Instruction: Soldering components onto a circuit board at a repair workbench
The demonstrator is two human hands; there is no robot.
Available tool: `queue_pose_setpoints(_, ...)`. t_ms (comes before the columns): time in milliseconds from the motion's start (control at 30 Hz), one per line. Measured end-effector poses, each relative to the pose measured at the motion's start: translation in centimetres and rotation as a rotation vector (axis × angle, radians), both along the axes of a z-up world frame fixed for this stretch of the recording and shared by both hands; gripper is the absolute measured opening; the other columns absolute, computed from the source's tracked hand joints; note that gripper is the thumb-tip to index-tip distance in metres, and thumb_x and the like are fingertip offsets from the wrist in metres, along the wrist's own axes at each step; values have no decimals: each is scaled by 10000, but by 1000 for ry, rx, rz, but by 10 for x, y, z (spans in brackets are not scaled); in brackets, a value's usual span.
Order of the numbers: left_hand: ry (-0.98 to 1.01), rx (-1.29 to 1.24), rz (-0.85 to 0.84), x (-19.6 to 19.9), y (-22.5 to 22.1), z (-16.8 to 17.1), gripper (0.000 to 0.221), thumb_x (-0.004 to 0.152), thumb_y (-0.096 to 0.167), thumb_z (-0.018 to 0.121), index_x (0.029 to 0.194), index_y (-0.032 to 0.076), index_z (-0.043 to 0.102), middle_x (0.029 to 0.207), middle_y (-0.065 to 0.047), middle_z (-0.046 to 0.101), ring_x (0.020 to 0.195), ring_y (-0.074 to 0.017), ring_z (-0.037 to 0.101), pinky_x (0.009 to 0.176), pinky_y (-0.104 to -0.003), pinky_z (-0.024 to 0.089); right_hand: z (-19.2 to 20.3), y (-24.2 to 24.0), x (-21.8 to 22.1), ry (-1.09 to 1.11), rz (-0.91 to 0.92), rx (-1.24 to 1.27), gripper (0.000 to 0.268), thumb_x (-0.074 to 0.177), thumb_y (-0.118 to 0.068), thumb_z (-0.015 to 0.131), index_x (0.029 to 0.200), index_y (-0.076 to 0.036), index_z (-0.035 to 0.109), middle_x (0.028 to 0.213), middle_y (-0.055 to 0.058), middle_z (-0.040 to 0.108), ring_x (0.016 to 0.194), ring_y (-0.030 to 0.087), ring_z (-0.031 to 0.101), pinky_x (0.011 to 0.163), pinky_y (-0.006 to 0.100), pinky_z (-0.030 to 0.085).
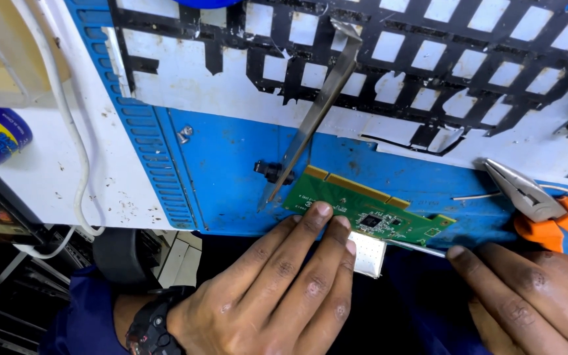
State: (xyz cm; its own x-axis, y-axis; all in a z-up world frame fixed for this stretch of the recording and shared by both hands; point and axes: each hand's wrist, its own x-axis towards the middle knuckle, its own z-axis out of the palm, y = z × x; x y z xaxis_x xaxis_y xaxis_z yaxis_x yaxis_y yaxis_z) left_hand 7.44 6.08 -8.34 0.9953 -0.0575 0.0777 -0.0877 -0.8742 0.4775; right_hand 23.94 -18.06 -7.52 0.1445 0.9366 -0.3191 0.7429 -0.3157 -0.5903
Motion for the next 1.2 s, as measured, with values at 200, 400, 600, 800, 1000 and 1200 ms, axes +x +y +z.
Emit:
queue_pose_setpoints(200,4,0,-2,1,0,1,225,1107,121,528,1056,104,746,1147,-71,782,1112,-239,783,917,-276,660,2,7,-6,0,-98,-3,253,932,4,607,1156,2,725,987,128,738,675,234,670,646,402,526)
queue_pose_setpoints(400,-3,1,5,3,-1,1,169,1100,111,581,1054,101,743,1131,-69,785,1097,-232,788,906,-272,662,5,-4,-10,-17,-77,-93,266,913,-79,669,1170,-22,703,1028,125,734,706,288,664,623,439,522)
queue_pose_setpoints(600,29,-37,24,3,-3,4,147,1104,128,618,1055,89,751,1134,-82,786,1103,-243,788,912,-288,669,-12,-19,-11,-203,95,156,205,913,-56,734,1102,24,726,875,203,697,630,358,630,544,488,497)
queue_pose_setpoints(800,12,-18,11,1,-2,2,174,1108,123,586,1055,89,748,1136,-82,778,1108,-252,786,907,-290,670,-5,-12,-18,-211,81,142,139,966,123,717,1099,85,710,871,209,695,598,326,577,531,451,453)
queue_pose_setpoints(1000,16,-24,30,0,-4,2,152,1102,123,615,1045,96,753,1130,-84,783,1100,-247,790,900,-292,677,-2,-13,-11,-295,259,53,170,1001,-48,756,1128,49,702,879,152,712,597,285,621,554,425,494)
queue_pose_setpoints(1200,19,-15,24,2,-4,3,145,1103,129,610,1065,94,745,1131,-73,785,1102,-239,788,908,-288,672,-14,-10,1,-338,390,239,178,1004,-62,736,996,109,785,818,183,744,557,299,648,482,402,494)
